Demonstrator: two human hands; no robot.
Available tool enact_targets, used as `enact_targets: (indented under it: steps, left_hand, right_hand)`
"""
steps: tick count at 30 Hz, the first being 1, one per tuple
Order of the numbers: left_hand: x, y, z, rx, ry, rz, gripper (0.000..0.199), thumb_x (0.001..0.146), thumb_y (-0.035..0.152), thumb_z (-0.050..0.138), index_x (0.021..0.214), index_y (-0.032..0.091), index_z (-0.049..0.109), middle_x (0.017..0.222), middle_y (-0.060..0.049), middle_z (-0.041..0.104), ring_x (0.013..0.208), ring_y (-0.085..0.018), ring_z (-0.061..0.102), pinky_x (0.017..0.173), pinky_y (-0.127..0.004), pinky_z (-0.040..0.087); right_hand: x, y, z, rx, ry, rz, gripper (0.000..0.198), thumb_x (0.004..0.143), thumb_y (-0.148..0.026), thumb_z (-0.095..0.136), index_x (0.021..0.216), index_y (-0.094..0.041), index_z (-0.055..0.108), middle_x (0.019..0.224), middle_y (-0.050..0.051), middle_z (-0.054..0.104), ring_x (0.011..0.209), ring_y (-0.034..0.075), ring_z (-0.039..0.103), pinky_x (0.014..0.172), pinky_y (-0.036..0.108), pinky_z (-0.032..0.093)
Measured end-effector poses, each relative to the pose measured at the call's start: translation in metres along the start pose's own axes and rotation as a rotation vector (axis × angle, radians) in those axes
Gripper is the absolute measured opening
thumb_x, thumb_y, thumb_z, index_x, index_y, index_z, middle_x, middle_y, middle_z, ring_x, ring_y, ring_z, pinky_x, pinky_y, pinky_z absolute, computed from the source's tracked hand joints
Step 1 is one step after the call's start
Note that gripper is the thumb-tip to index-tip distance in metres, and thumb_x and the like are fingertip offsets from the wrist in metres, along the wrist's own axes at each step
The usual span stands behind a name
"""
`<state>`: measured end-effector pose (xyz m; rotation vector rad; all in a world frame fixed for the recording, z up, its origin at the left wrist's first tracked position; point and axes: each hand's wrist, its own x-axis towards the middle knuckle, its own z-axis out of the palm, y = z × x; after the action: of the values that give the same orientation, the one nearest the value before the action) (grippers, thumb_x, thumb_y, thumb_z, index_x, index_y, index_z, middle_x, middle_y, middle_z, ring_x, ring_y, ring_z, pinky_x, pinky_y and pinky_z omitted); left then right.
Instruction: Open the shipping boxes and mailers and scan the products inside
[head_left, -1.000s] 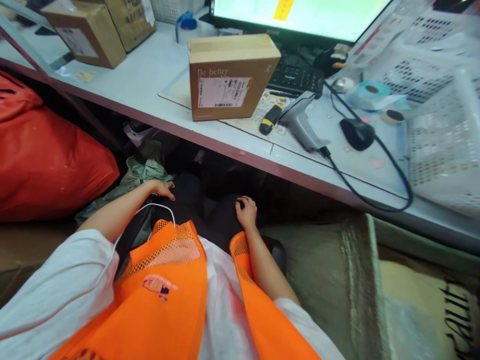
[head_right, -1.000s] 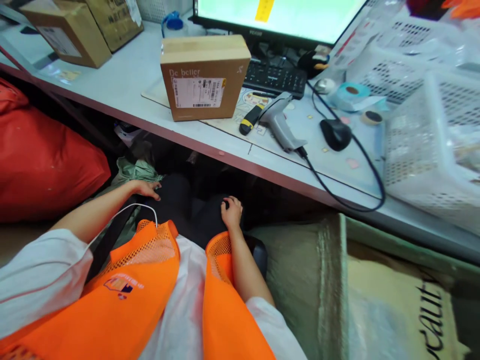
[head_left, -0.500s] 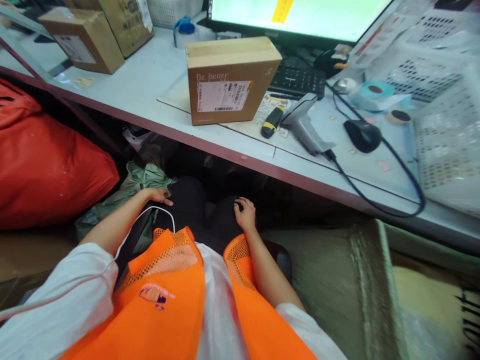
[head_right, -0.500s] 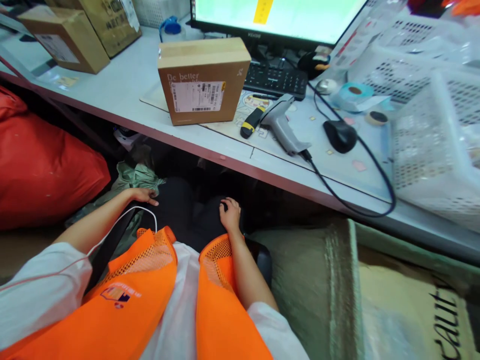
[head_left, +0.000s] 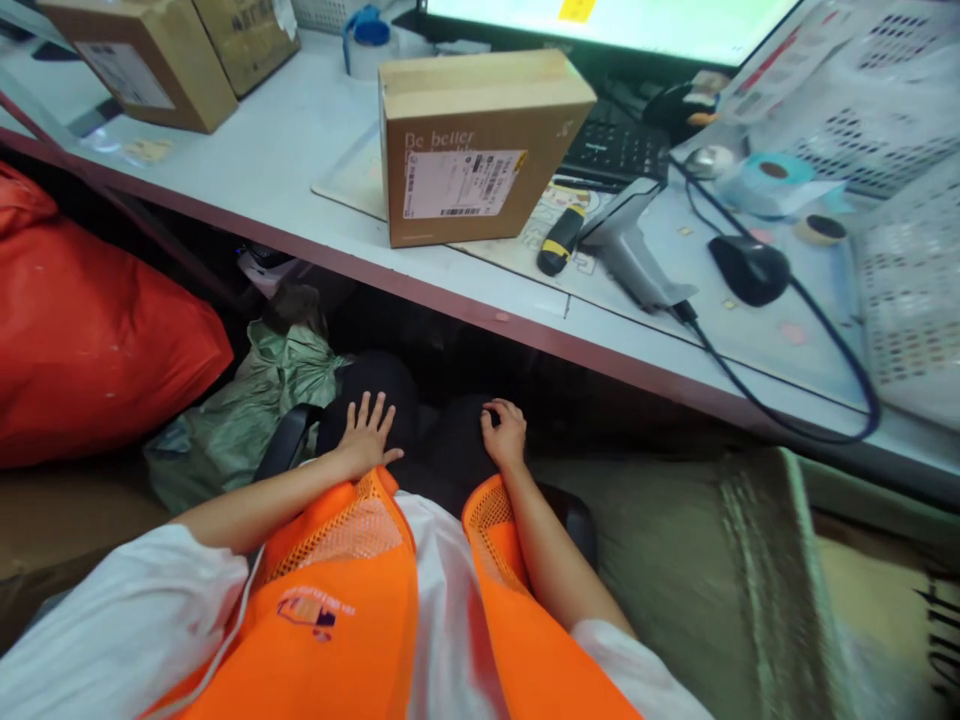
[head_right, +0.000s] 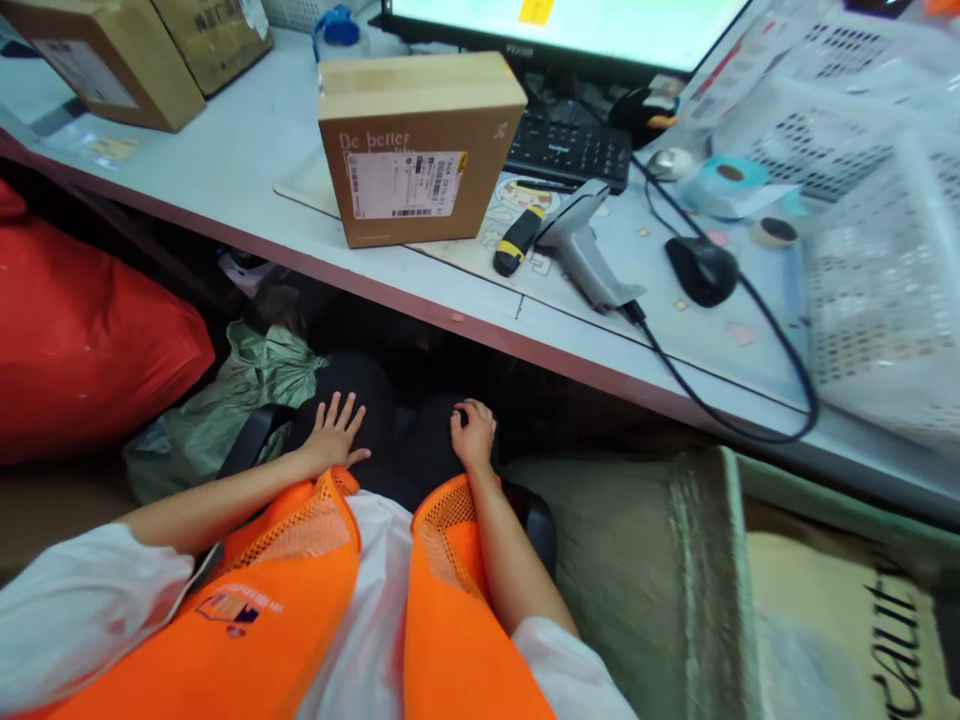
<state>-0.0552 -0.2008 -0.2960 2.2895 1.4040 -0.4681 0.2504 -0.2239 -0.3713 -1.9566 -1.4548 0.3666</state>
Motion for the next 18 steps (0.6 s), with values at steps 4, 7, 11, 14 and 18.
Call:
enact_targets:
  steps: [4,7,11,14,18]
  left_hand:
    - [0.025,-0.02,-0.006,-0.129,0.028,0.046,0.094,0.095,0.067,0.045,0.166,0.014,0.012,0.171,-0.014,-0.006,0.157,-0.038,-0.011,0.125,-0.062,0.001]
    - [0.065,-0.034,-0.021,-0.249,0.068,-0.068,0.096,0.097,0.068,0.039,0.165,0.008,0.007,0.17,-0.019,-0.002,0.158,-0.037,0.0,0.126,-0.058,0.009]
    - [0.08,-0.029,-0.019,-0.275,0.182,-0.149,0.094,0.098,0.063,0.037,0.163,0.002,0.01,0.169,-0.024,0.005,0.159,-0.035,0.006,0.128,-0.053,0.01]
    - [0.056,-0.019,-0.003,-0.247,0.214,-0.128,0.096,0.096,0.063,0.04,0.163,0.0,0.012,0.169,-0.024,0.006,0.158,-0.036,0.005,0.129,-0.05,0.01]
    - [0.033,-0.016,0.014,-0.178,0.243,-0.087,0.097,0.093,0.063,0.043,0.163,0.001,0.016,0.169,-0.023,0.007,0.158,-0.035,0.004,0.129,-0.049,0.01]
  right_hand:
    - [-0.004,0.001,-0.002,-0.008,0.009,0.035,0.027,0.088,-0.035,0.05,0.096,-0.019,0.07,0.119,0.014,0.067,0.115,0.03,0.056,0.102,0.046,0.041]
    - [-0.007,0.0,-0.007,-0.027,0.02,0.063,0.026,0.088,-0.034,0.049,0.095,-0.018,0.069,0.118,0.015,0.066,0.114,0.031,0.055,0.101,0.047,0.041]
    - [-0.007,-0.006,-0.014,-0.036,0.008,0.074,0.023,0.088,-0.033,0.049,0.094,-0.02,0.068,0.117,0.013,0.066,0.113,0.029,0.055,0.101,0.045,0.041]
    - [-0.007,-0.012,-0.017,-0.029,0.01,0.084,0.022,0.087,-0.032,0.05,0.093,-0.019,0.067,0.119,0.014,0.066,0.115,0.03,0.055,0.103,0.047,0.04]
    - [-0.002,-0.021,-0.02,0.008,0.008,0.105,0.02,0.083,-0.03,0.053,0.089,-0.018,0.069,0.117,0.017,0.067,0.114,0.033,0.057,0.102,0.054,0.043]
